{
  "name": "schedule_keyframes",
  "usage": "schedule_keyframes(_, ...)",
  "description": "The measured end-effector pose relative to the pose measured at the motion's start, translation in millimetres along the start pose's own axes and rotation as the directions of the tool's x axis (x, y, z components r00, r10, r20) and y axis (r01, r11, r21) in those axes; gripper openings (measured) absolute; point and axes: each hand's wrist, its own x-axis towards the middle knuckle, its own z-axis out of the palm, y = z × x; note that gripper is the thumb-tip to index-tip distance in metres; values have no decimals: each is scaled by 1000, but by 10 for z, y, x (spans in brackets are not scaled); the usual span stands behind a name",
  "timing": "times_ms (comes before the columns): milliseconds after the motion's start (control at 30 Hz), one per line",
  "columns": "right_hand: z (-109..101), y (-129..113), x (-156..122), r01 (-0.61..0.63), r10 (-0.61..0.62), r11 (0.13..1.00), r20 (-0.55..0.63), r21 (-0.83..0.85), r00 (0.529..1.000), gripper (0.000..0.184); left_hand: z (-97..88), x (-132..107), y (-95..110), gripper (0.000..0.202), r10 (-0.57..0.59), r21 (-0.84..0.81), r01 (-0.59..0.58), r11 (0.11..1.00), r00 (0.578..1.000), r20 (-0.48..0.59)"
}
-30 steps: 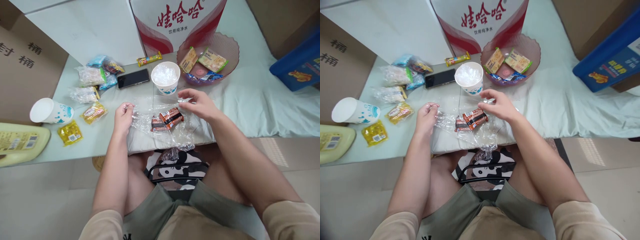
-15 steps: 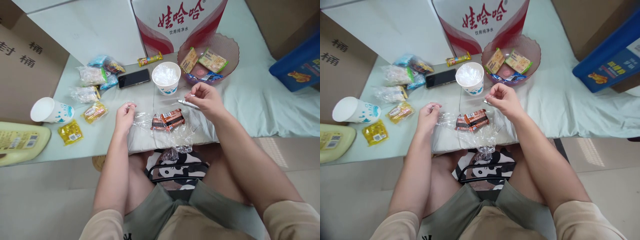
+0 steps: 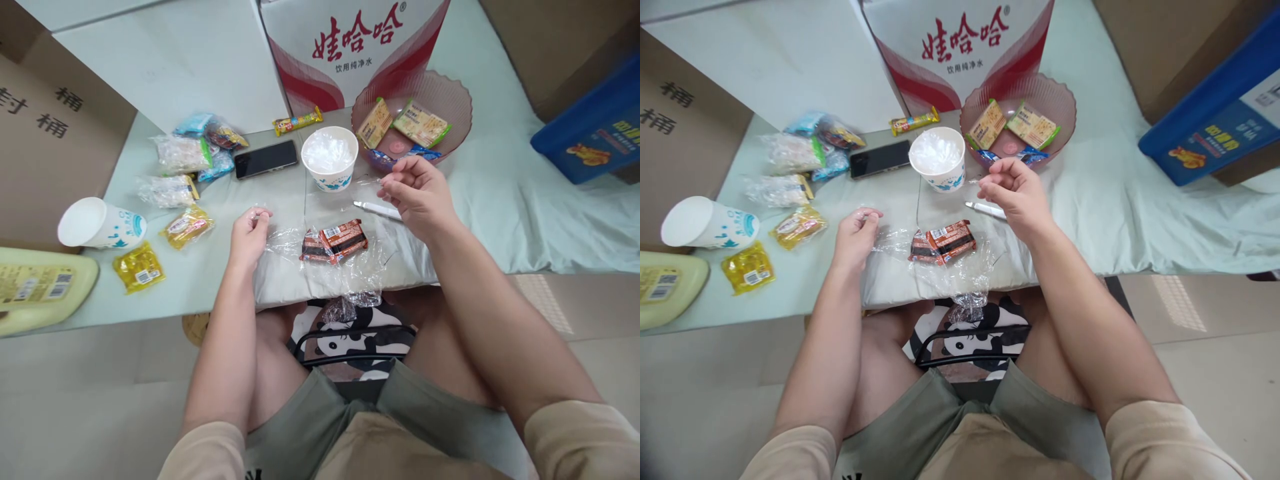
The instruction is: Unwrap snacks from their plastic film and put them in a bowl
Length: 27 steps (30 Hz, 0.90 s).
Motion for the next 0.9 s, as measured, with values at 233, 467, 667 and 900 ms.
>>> schedule_keyframes(233, -31, -25, -26, -86, 76, 995, 187, 44, 979, 48, 3, 25, -18, 13, 14, 11, -14, 1000, 999, -35)
schedule_keyframes(467, -185, 34, -132, 282, -10, 748, 414, -601, 910, 31, 1, 38, -9, 12, 6, 9, -5, 1000, 998, -56)
schedule_keyframes(667, -126, 87, -220, 478, -179, 570, 467, -668, 866, 6, 14, 38, 5, 13, 6, 21, -5, 1000, 998, -55)
schedule_keyframes(900, -106, 121, -159, 422, -202, 577, 379, -699, 903, 16, 17, 43, -12, 12, 3, 32, -1, 999, 999, -48)
